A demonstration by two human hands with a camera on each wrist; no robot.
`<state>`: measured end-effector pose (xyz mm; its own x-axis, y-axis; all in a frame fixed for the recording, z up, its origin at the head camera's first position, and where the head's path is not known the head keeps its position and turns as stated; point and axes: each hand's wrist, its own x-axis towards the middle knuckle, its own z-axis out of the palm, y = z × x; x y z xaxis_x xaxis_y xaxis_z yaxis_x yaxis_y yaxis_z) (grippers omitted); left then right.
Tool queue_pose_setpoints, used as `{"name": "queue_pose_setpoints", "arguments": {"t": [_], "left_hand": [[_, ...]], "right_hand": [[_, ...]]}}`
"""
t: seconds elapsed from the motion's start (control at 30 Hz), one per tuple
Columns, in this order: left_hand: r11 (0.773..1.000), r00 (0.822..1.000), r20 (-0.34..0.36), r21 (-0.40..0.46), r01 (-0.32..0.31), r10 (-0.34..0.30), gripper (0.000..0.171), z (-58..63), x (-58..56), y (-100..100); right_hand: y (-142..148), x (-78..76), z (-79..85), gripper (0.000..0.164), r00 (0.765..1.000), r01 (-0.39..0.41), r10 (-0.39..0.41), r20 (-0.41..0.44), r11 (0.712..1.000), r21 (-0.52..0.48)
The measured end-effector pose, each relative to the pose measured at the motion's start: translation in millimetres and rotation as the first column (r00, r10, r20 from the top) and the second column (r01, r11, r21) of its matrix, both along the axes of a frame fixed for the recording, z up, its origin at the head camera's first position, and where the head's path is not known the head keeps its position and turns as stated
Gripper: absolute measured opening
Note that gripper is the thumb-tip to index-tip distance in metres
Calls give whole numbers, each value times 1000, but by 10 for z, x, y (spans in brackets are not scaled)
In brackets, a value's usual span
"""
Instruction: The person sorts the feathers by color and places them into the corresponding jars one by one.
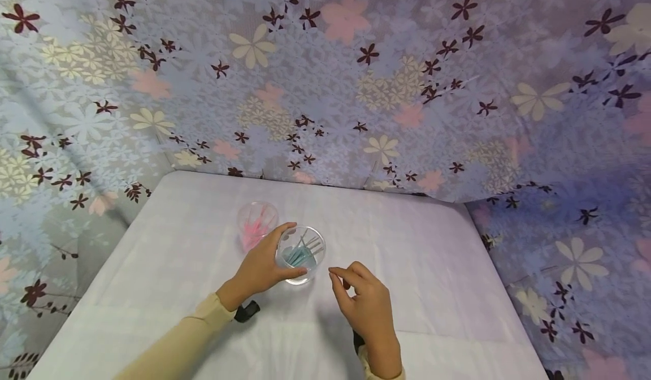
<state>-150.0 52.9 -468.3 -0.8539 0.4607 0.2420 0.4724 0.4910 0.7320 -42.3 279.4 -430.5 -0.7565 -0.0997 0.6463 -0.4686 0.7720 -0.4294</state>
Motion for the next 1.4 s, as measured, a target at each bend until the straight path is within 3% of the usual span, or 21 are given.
{"name": "queue_pose_setpoints", "arguments": {"t": [0.23,0.4,0.53,0.73,0.83,0.93,1.07,1.4], "left_hand": [[993,996,-4,-88,-85,85,102,108,-204,46],[988,994,-23,-114,-108,106,105,125,-223,10],[983,991,-10,-130,-132,132,105,123,-103,-103],[970,983,-4,-159,-184,186,100,123,291,-411],[962,974,-43,-150,-227,223,99,98,419,-541],[955,959,-95,-109,-275,265,99,74,441,-641],[951,950,-119,-73,-300,290,99,24,381,-738],[950,953,4,-81,-302,304,102,-86,350,-829]], "right_hand": [[40,32,-3,14,1000,19,-19,-18,1000,-19],[65,68,-26,14,999,37,-37,-4,999,-29],[89,97,-40,14,998,62,-62,2,998,-29],[148,161,-29,13,995,97,-97,10,995,-31],[192,160,-16,13,996,93,-92,15,995,-28],[201,148,-16,14,997,73,-73,18,997,-29],[175,148,-27,14,997,73,-73,13,997,-34],[117,175,-53,12,997,39,-36,64,999,-34]]}}
